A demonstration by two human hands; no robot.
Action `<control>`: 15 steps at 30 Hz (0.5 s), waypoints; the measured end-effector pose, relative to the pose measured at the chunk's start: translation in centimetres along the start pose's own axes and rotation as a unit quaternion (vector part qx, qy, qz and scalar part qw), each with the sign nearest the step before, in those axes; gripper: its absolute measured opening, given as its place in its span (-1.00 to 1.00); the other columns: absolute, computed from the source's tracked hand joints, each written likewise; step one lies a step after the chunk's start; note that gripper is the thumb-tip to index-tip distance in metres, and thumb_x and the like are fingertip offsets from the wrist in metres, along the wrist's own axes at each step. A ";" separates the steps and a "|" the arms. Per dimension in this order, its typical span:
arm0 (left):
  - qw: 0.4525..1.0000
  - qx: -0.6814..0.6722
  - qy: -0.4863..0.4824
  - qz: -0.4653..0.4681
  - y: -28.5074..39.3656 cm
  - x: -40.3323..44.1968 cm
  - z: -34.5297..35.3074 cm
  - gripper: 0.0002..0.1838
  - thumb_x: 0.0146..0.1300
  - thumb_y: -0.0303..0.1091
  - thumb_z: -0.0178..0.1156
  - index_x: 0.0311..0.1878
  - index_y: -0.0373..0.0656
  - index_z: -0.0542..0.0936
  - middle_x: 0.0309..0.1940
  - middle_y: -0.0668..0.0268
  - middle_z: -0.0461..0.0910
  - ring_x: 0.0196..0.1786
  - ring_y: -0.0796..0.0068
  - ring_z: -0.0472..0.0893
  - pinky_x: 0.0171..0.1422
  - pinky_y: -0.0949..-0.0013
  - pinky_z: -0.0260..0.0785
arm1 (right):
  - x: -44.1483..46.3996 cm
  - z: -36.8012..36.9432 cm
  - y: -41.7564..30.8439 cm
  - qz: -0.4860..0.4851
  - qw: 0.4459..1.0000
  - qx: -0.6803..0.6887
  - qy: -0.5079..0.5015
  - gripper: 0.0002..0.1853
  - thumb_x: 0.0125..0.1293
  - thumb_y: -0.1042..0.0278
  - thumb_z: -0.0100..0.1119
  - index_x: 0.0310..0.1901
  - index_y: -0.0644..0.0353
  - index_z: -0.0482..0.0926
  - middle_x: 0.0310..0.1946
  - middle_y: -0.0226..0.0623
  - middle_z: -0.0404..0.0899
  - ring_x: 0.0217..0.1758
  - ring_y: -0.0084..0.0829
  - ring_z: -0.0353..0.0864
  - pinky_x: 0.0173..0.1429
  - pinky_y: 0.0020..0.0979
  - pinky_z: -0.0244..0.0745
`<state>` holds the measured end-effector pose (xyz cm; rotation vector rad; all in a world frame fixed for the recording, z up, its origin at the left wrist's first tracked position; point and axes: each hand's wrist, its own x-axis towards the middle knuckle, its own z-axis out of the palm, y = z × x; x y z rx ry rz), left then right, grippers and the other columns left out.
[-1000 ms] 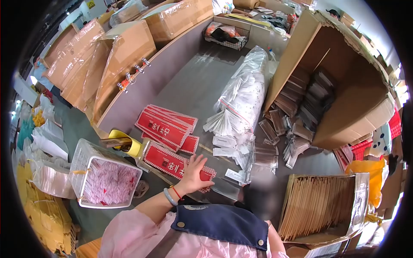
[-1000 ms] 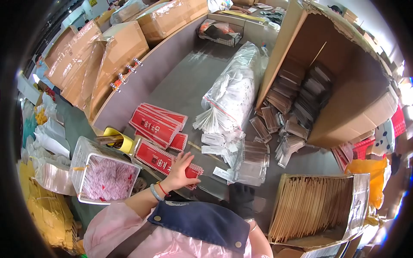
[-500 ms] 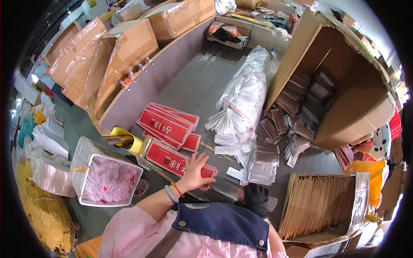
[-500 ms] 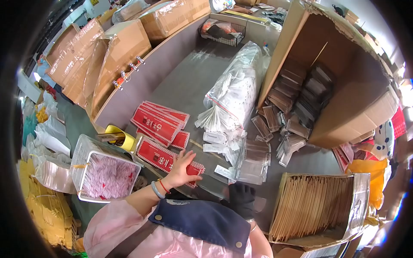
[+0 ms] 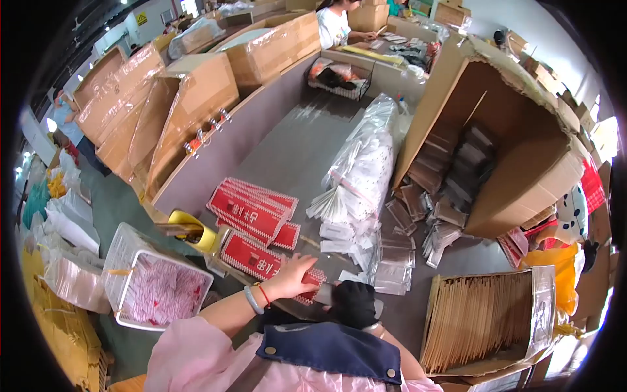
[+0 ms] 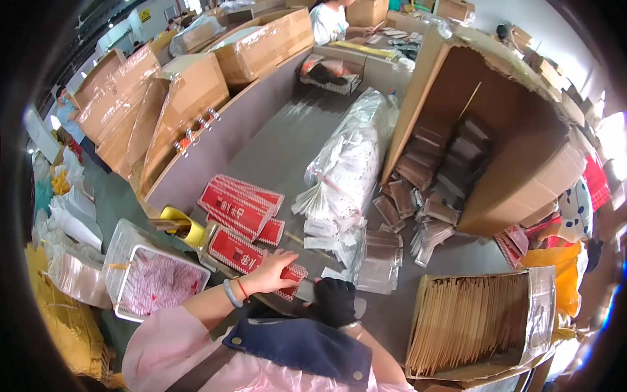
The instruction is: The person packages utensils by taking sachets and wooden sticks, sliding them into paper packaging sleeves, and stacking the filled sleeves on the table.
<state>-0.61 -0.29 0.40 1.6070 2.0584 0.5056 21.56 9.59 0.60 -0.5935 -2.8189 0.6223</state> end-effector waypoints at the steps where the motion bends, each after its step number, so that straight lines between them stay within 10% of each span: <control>1: 0.999 -0.001 0.015 0.033 1.0 0.9 -1.2 -0.18 0.05 0.03 0.46 0.31 -0.22 0.42 0.31 0.02 0.41 0.41 -0.09 0.27 0.44 -0.31 -0.03 | -0.4 -1.8 -0.1 -0.004 0.999 0.032 0.042 -0.34 0.01 -0.17 0.42 0.08 0.05 0.54 0.01 -0.18 0.54 0.12 -0.15 0.51 0.19 -0.06 0.30; 8: 0.974 0.162 0.062 0.148 0.5 10.3 1.4 -0.72 0.08 -0.24 0.34 -0.17 -0.16 0.64 -0.18 0.17 0.62 -0.05 0.08 0.61 -0.05 0.09 0.50 | -10.3 -5.8 8.9 0.277 0.928 0.005 0.249 -0.50 0.03 0.47 0.40 0.06 0.25 0.52 0.00 -0.07 0.56 0.10 -0.04 0.53 0.25 -0.20 0.40; 11: 0.979 0.152 0.018 0.134 -0.6 11.3 2.4 -0.83 0.19 -0.36 0.13 -0.29 -0.20 0.68 -0.33 0.07 0.67 -0.19 0.01 0.67 -0.10 0.01 0.51 | -20.1 -6.6 16.5 0.382 0.828 0.013 0.411 -0.51 0.05 0.36 0.41 0.04 0.30 0.54 -0.03 -0.03 0.56 0.09 -0.05 0.54 0.24 -0.17 0.44; 15: 0.966 0.107 0.103 0.213 2.4 12.2 2.0 -0.85 0.21 -0.42 0.06 -0.37 -0.19 0.61 -0.40 0.01 0.62 -0.26 -0.04 0.64 -0.17 -0.04 0.46 | -25.5 -11.1 17.6 0.479 0.748 -0.298 0.351 -0.51 0.09 0.36 0.38 0.06 0.33 0.52 -0.06 0.01 0.58 0.06 -0.10 0.56 0.27 -0.28 0.43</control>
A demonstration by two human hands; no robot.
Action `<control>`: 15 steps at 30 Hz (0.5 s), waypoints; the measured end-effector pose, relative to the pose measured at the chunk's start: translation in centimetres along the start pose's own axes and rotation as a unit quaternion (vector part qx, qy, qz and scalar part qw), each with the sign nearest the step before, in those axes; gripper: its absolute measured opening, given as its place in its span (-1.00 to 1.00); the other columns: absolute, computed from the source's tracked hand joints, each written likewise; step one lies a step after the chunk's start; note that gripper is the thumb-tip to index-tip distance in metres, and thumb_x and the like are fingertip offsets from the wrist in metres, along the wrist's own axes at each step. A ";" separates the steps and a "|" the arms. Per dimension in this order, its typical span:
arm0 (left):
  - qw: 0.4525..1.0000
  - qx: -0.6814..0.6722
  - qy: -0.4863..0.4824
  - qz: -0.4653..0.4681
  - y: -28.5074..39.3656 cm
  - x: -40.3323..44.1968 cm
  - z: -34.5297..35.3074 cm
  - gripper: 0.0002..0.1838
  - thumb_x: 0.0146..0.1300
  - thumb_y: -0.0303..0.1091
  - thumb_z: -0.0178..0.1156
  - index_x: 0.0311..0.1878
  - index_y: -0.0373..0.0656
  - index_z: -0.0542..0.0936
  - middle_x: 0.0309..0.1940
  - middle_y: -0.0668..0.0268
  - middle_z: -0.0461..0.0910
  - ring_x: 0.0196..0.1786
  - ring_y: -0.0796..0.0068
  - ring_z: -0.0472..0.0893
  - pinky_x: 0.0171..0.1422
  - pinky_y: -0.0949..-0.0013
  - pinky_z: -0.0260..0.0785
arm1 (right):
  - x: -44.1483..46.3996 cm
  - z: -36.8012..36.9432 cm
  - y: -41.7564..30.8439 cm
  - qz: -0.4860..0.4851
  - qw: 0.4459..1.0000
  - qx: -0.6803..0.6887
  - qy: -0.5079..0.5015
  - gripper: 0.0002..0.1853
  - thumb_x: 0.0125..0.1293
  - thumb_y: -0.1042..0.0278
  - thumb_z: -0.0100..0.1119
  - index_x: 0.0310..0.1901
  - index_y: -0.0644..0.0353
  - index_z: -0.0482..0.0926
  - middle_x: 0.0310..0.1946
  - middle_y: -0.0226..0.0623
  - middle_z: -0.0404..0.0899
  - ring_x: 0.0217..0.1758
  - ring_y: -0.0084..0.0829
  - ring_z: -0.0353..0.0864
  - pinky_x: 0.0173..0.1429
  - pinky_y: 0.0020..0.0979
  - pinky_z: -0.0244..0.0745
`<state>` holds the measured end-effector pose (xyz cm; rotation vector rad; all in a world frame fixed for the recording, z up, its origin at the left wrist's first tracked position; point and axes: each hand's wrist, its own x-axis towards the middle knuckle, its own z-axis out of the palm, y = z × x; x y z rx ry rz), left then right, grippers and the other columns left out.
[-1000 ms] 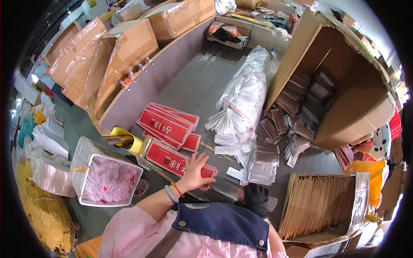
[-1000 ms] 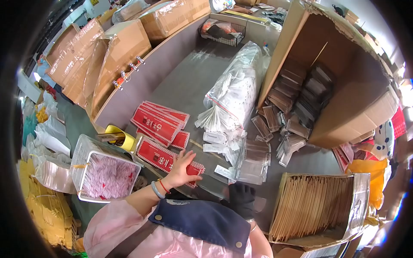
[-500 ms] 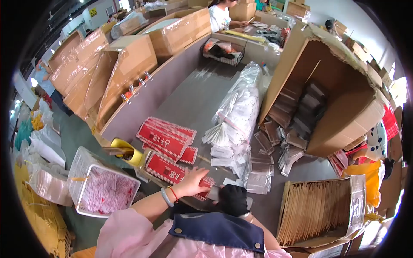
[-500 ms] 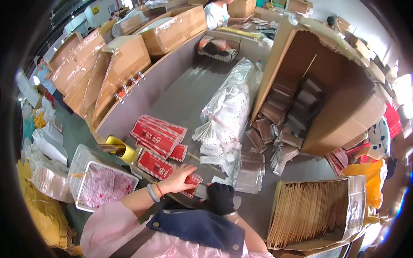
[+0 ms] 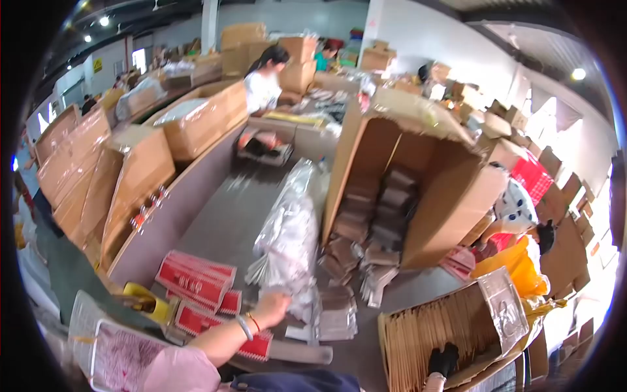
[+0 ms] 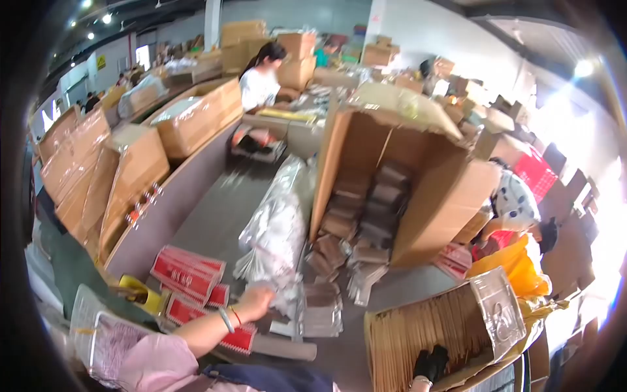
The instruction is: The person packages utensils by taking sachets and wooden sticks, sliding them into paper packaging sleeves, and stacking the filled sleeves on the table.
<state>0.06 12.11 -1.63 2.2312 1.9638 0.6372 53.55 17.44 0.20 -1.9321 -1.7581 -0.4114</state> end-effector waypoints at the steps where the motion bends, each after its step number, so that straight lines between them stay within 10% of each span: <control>1: 0.999 -0.035 0.033 0.007 1.4 1.0 1.0 -0.89 0.21 -0.44 0.07 -0.34 -0.22 0.57 -0.41 0.01 0.59 -0.27 -0.08 0.61 -0.20 -0.03 0.44 | 0.4 -2.2 -1.6 0.075 0.990 -0.046 -0.108 -0.63 0.21 0.27 0.19 0.02 0.26 0.59 -0.01 -0.02 0.61 0.10 -0.10 0.57 0.26 -0.18 0.43; 3: 0.989 -0.135 0.053 0.004 4.0 4.6 2.7 -0.94 0.20 -0.47 0.11 -0.32 -0.24 0.55 -0.31 -0.02 0.58 -0.18 -0.09 0.59 -0.12 -0.04 0.43 | 1.7 -1.7 -1.4 0.148 0.964 -0.082 -0.205 -0.64 0.34 0.17 -0.01 -0.02 0.19 0.67 0.03 -0.06 0.64 0.15 -0.10 0.59 0.25 -0.07 0.43; 5: 0.987 -0.148 0.059 0.015 4.9 7.8 5.5 -0.89 0.20 -0.41 0.14 -0.26 -0.24 0.56 -0.26 0.01 0.59 -0.14 -0.08 0.59 -0.04 -0.03 0.45 | 1.6 2.2 2.0 0.008 0.934 -0.159 -0.320 -0.70 0.30 0.21 0.01 -0.12 0.20 0.64 -0.08 -0.02 0.66 0.03 -0.04 0.64 0.10 -0.05 0.52; 12: 0.994 0.034 -0.081 -0.060 5.0 11.6 7.9 -0.59 0.14 -0.17 0.31 0.03 -0.12 0.58 -0.07 0.08 0.60 0.04 -0.05 0.58 0.12 0.05 0.45 | 0.8 5.2 3.9 0.004 0.977 -0.075 -0.198 -0.76 0.24 0.27 0.03 -0.21 0.22 0.61 -0.18 0.02 0.65 -0.08 0.05 0.64 0.01 -0.02 0.54; 15: 0.998 0.047 -0.009 -0.030 4.9 11.7 7.9 -0.74 0.12 -0.19 0.31 -0.16 -0.08 0.64 -0.18 0.11 0.63 -0.06 -0.01 0.63 -0.05 0.00 0.50 | 0.6 5.9 4.1 -0.026 0.983 -0.095 -0.157 -0.75 0.23 0.27 0.03 -0.20 0.22 0.61 -0.19 0.02 0.65 -0.08 0.05 0.63 0.01 -0.01 0.52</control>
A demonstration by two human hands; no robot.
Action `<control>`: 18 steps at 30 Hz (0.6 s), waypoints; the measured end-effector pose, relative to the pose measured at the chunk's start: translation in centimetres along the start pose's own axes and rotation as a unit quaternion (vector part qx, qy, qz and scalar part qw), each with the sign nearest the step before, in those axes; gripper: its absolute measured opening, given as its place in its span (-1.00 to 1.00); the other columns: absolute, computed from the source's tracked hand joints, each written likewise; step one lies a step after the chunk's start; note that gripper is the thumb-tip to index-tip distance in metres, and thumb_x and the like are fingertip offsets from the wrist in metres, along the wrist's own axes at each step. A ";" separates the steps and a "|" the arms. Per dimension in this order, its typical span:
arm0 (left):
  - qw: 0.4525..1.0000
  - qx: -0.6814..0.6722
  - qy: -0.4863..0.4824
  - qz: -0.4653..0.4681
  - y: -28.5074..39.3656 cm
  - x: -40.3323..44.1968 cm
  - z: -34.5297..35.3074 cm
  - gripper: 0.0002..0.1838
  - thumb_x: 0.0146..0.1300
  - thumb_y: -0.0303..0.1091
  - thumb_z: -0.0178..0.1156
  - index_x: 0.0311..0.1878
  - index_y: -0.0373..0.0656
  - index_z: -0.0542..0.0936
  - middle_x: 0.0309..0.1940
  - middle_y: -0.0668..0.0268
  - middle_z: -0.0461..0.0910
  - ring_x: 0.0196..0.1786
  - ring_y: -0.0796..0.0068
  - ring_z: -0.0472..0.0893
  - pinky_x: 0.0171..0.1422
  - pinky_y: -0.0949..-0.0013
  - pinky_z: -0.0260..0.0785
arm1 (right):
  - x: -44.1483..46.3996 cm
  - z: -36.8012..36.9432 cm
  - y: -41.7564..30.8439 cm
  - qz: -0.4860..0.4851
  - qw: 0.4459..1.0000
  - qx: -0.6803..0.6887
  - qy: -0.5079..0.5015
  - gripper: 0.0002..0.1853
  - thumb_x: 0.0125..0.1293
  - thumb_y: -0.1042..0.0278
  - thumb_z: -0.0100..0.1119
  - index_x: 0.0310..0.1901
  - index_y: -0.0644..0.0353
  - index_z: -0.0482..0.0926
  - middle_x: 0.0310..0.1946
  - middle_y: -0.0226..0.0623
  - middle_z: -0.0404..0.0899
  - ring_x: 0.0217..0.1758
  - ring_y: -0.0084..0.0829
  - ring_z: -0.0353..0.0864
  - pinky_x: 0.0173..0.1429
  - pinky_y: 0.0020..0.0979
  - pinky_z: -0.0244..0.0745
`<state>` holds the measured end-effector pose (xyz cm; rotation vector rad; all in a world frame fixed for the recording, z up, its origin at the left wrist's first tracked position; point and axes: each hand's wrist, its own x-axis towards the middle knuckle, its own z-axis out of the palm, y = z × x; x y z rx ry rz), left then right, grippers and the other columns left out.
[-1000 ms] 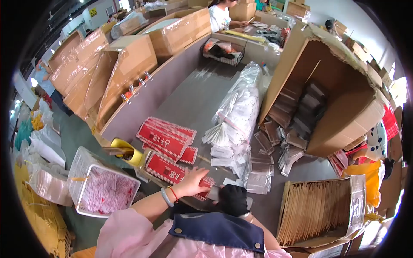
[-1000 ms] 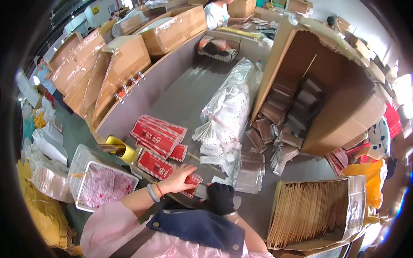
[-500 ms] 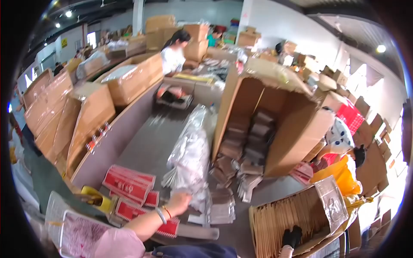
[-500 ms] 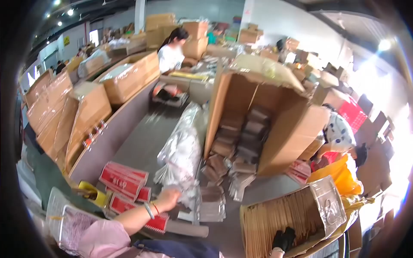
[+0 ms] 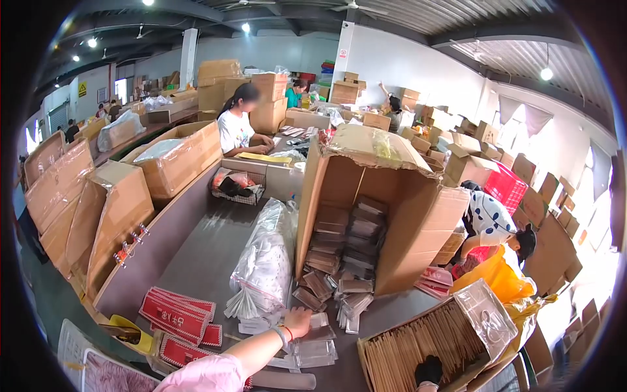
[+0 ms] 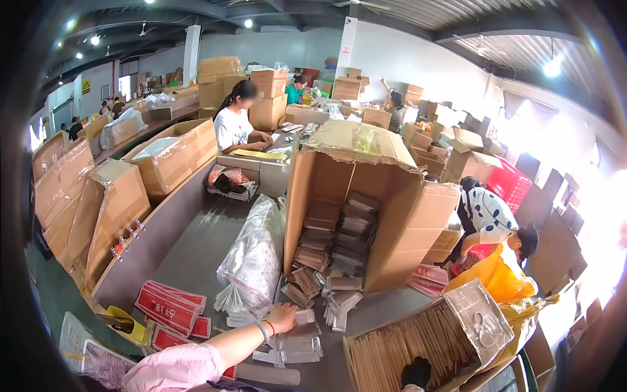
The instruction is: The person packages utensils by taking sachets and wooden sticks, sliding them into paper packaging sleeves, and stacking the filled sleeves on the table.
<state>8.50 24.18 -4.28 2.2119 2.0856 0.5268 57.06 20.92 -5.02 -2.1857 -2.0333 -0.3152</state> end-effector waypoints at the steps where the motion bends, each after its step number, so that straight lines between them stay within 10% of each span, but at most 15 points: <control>1: 1.000 0.000 0.002 0.002 -0.1 0.1 0.0 -0.74 0.12 -0.19 0.31 -0.16 -0.08 0.64 -0.18 0.11 0.63 -0.06 -0.01 0.63 -0.05 0.00 0.50 | -0.1 0.2 0.0 -0.015 0.999 -0.031 0.028 -0.75 0.22 0.28 0.03 -0.20 0.22 0.61 -0.19 0.02 0.64 -0.09 0.05 0.63 0.02 -0.01 0.52; 4: 0.994 -0.110 0.002 0.011 0.2 -0.7 -1.5 -0.78 0.15 -0.19 0.31 -0.20 -0.07 0.67 -0.28 0.12 0.67 -0.17 0.02 0.67 -0.12 0.03 0.51 | -0.1 0.5 -0.1 -0.062 0.968 -0.200 0.142 -0.75 0.21 0.28 0.04 -0.19 0.22 0.61 -0.20 0.02 0.64 -0.09 0.05 0.62 0.03 0.00 0.50; 5: 0.989 -0.143 -0.014 0.020 1.3 -1.9 -4.4 -0.78 0.17 -0.21 0.31 -0.17 -0.08 0.69 -0.31 0.12 0.68 -0.20 0.04 0.68 -0.12 0.07 0.51 | -0.1 0.3 0.1 -0.023 0.998 0.063 -0.011 -0.74 0.21 0.28 0.04 -0.18 0.21 0.62 -0.20 0.00 0.64 -0.09 0.05 0.62 0.02 -0.01 0.50; 9: 0.947 -0.295 -0.115 0.052 2.1 -7.8 -9.8 -0.72 0.23 -0.11 0.33 -0.09 -0.05 0.71 -0.35 0.16 0.72 -0.30 0.11 0.71 -0.21 0.17 0.52 | 0.4 3.3 1.8 -0.019 0.998 0.051 0.023 -0.75 0.24 0.23 0.06 -0.21 0.20 0.63 -0.23 -0.04 0.65 -0.10 0.00 0.63 0.00 -0.06 0.52; 12: 0.947 -0.223 -0.228 0.035 0.8 -14.1 -10.0 -0.67 0.21 0.04 0.31 -0.08 0.08 0.72 -0.30 0.24 0.72 -0.21 0.18 0.70 -0.13 0.14 0.50 | 0.8 3.0 2.5 0.155 0.987 0.047 0.004 -0.52 0.14 0.31 0.33 0.08 0.34 0.52 -0.07 -0.03 0.59 -0.01 -0.20 0.58 0.16 -0.32 0.46; 14: 0.975 -0.051 -0.177 0.120 -0.4 -17.6 -8.7 -0.64 0.07 0.09 0.38 -0.09 0.21 0.75 -0.28 0.33 0.66 -0.15 0.20 0.63 -0.11 0.11 0.44 | 0.1 -1.4 -0.4 0.285 0.833 0.467 0.085 -0.69 0.20 0.48 0.18 0.00 0.35 0.58 -0.01 0.09 0.59 0.03 -0.02 0.60 0.17 -0.16 0.49; 18: 0.990 -0.022 -0.068 0.118 -0.1 -19.5 -8.8 -0.59 -0.08 0.10 0.43 -0.09 0.36 0.76 -0.20 0.38 0.48 -0.08 0.24 0.43 -0.05 0.11 0.31 | -2.3 -4.8 -10.1 0.038 0.935 0.332 0.115 -0.83 0.24 0.57 0.09 -0.19 0.28 0.65 -0.38 -0.21 0.59 -0.30 -0.29 0.55 -0.19 -0.23 0.45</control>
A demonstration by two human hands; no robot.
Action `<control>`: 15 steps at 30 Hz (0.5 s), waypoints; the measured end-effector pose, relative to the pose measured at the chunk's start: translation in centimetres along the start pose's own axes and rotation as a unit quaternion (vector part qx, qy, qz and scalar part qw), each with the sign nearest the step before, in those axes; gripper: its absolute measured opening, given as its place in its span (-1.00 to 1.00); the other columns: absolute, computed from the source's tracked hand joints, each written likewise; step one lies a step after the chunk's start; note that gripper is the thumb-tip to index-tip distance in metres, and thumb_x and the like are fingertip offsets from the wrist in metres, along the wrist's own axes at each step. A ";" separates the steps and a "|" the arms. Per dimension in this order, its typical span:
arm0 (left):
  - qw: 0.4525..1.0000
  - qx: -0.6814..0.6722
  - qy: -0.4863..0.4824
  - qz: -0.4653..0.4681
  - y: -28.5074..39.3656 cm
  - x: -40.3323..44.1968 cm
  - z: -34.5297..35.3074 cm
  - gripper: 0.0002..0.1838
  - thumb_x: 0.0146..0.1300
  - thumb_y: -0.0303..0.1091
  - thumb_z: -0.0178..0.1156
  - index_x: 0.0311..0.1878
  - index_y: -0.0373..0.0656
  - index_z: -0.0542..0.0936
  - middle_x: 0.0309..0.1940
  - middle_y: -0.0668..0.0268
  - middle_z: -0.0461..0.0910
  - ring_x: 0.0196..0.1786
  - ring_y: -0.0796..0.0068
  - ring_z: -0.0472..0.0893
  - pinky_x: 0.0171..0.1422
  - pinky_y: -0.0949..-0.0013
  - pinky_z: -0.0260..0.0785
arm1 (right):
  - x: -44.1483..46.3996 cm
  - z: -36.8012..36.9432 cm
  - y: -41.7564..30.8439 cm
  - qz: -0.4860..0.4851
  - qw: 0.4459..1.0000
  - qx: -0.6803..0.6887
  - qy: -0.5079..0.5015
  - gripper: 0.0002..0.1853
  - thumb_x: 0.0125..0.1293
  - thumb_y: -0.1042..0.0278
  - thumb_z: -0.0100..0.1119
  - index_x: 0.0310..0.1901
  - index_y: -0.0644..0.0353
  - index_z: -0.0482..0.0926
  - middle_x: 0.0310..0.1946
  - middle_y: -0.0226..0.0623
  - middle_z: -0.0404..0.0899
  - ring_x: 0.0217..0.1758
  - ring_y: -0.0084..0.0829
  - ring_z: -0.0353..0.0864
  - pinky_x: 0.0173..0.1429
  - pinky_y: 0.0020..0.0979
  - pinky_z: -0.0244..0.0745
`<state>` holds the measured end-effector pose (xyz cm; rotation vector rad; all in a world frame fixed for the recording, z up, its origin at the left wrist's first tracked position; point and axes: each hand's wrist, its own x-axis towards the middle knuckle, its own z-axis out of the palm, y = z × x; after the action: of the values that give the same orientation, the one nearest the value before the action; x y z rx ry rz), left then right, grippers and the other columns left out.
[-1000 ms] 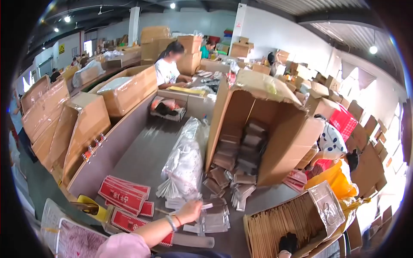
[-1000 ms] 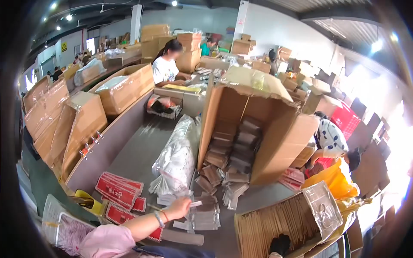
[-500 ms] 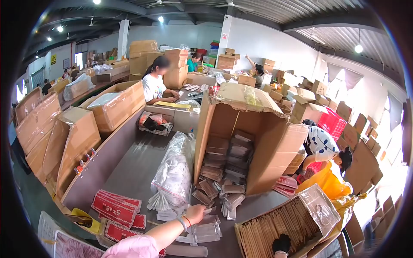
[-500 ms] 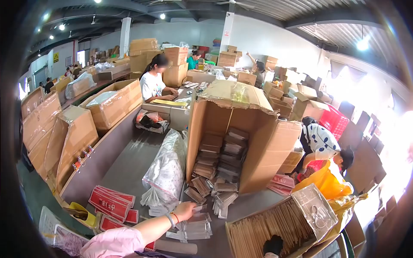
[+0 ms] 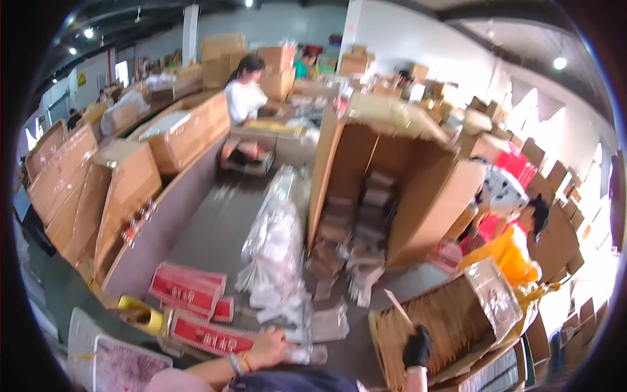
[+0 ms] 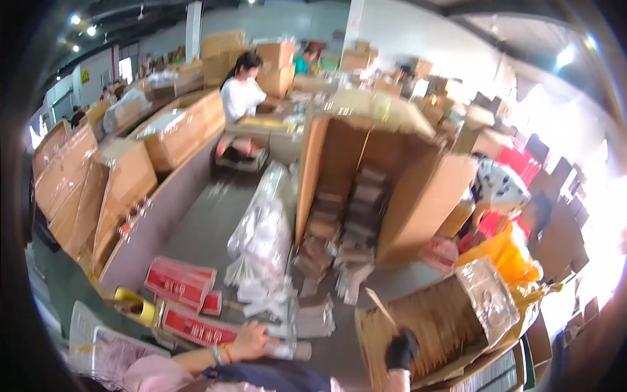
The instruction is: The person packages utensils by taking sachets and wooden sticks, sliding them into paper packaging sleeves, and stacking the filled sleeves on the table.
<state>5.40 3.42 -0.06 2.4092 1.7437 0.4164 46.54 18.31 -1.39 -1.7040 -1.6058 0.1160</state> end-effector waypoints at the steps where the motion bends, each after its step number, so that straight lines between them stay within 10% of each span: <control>1: 1.000 -0.013 0.020 -0.004 0.1 -0.2 -0.3 -0.58 -0.08 0.07 0.44 -0.07 0.33 0.75 -0.17 0.37 0.47 -0.02 0.24 0.41 0.01 0.12 0.28 | -0.1 -2.3 -6.7 -0.104 0.985 0.016 -0.134 -0.80 0.21 0.59 0.10 -0.16 0.28 0.65 -0.34 -0.13 0.60 -0.27 -0.20 0.59 -0.19 -0.23 0.46; 4: 0.987 -0.130 0.061 -0.077 0.3 -1.2 -3.1 -0.50 -0.11 -0.08 0.49 -0.04 -0.01 0.70 -0.13 0.25 0.51 0.01 0.13 0.48 0.08 0.03 0.31 | -3.6 -1.6 -14.5 -0.196 0.925 0.079 -0.315 -0.72 0.21 0.42 0.22 -0.05 -0.07 0.70 -0.34 -0.16 0.57 -0.25 -0.06 0.58 -0.17 -0.10 0.49; 10: 0.994 -0.055 0.048 -0.080 -0.2 -5.0 -5.7 -0.31 -0.20 -0.11 0.55 0.07 -0.14 0.61 0.01 0.25 0.51 0.10 0.15 0.45 0.22 0.09 0.26 | -7.9 2.6 -12.9 -0.328 0.812 -0.063 -0.479 -0.71 0.29 0.31 0.18 0.04 -0.05 0.64 -0.41 -0.18 0.51 -0.27 -0.08 0.57 -0.17 -0.06 0.46; 15: 0.992 -0.109 0.036 -0.059 -0.1 -3.8 -3.5 -0.35 -0.21 -0.13 0.56 0.01 -0.17 0.61 0.00 0.27 0.54 0.12 0.18 0.44 0.26 0.11 0.25 | -10.5 6.7 -15.3 -0.347 0.806 0.086 -0.472 -0.72 0.31 0.30 0.15 0.04 0.04 0.61 -0.36 -0.10 0.54 -0.26 -0.05 0.57 -0.17 -0.07 0.46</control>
<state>3.18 -0.32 2.76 2.1538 1.7582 0.6496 28.37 10.64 -1.74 -0.7918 -2.7394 0.8111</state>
